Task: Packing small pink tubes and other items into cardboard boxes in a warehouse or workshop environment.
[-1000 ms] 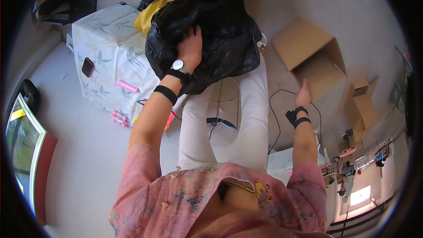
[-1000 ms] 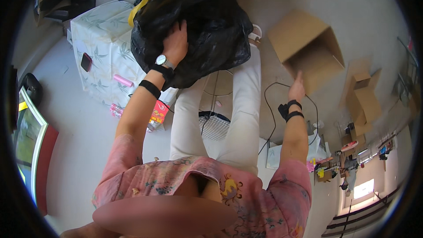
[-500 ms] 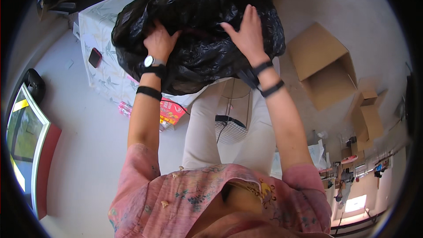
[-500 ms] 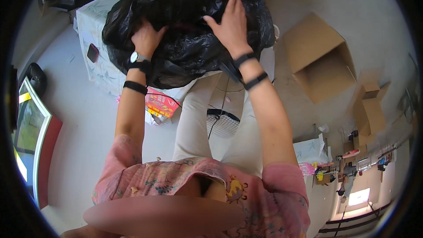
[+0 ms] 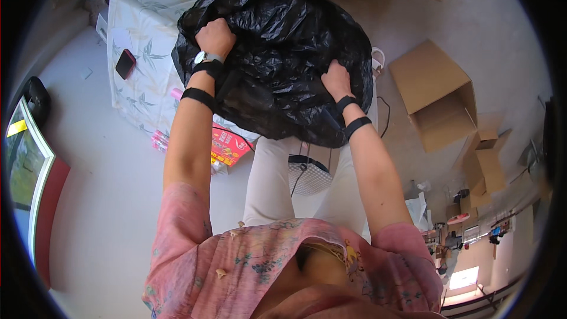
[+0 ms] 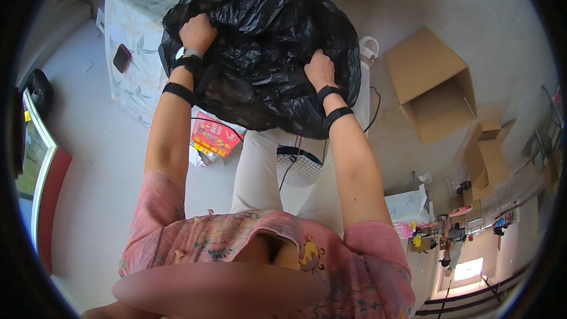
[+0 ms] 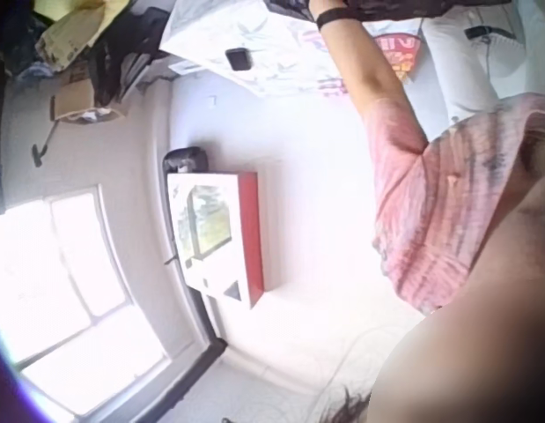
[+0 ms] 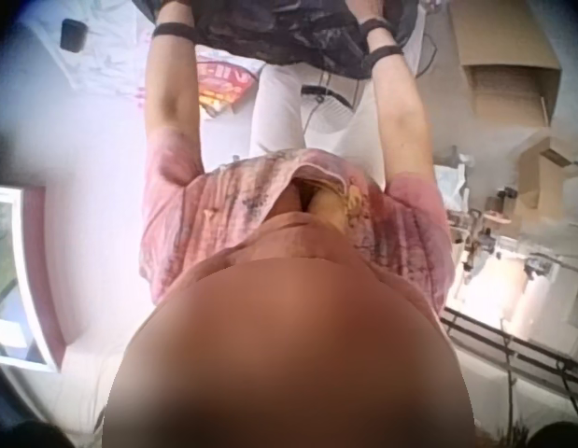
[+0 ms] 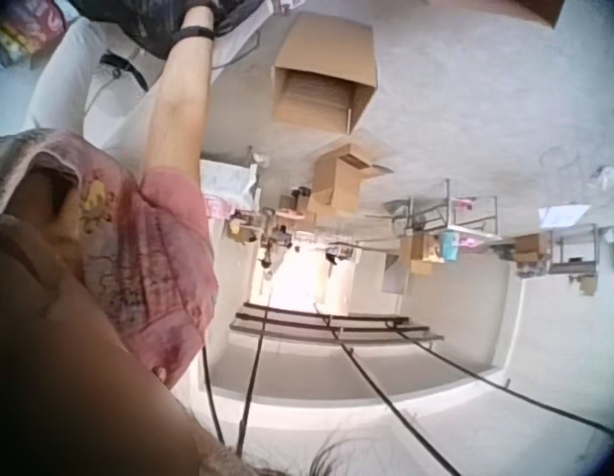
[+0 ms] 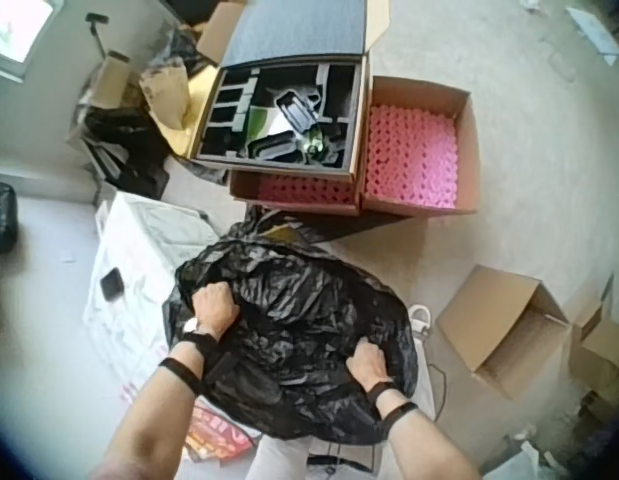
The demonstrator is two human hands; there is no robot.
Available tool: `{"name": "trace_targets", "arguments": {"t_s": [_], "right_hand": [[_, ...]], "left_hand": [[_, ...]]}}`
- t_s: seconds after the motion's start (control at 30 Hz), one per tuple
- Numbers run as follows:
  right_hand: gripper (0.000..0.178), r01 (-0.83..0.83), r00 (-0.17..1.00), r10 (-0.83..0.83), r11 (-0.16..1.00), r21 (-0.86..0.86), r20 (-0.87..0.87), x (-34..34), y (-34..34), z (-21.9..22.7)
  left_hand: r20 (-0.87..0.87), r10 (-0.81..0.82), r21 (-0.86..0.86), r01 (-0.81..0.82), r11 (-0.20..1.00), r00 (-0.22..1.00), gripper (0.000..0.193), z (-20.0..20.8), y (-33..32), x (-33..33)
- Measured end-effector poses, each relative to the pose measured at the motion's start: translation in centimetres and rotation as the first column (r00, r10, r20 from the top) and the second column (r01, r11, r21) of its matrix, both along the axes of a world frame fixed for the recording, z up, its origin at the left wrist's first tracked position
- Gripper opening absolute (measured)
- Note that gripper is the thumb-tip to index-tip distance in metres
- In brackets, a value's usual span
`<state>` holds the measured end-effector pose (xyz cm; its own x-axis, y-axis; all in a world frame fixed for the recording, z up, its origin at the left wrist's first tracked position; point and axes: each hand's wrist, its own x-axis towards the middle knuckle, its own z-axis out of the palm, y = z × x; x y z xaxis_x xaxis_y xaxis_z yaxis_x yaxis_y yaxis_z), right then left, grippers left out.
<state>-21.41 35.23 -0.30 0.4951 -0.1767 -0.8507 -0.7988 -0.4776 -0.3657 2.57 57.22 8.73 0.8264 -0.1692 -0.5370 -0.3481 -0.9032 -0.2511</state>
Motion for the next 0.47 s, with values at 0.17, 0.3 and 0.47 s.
{"name": "trace_targets", "arguments": {"t_s": [0.17,0.3,0.47], "right_hand": [[0.033,0.161,0.987,-0.162,0.986,0.043,0.011,-1.8,0.9,-0.3],[0.035,0.296,0.955,-0.294,0.952,0.083,-0.04,-2.7,2.2,-0.4],[0.04,0.349,0.936,-0.352,0.928,0.129,0.0,-2.9,1.8,0.6]], "left_hand": [[-0.132,0.237,-0.136,-0.254,0.958,0.963,0.035,2.4,0.9,-0.5],[-0.085,0.28,-0.328,-0.292,0.898,0.956,0.045,2.0,3.3,-1.7],[-0.205,0.48,-0.504,-0.512,0.696,0.853,0.047,2.0,5.5,-2.6]]}}
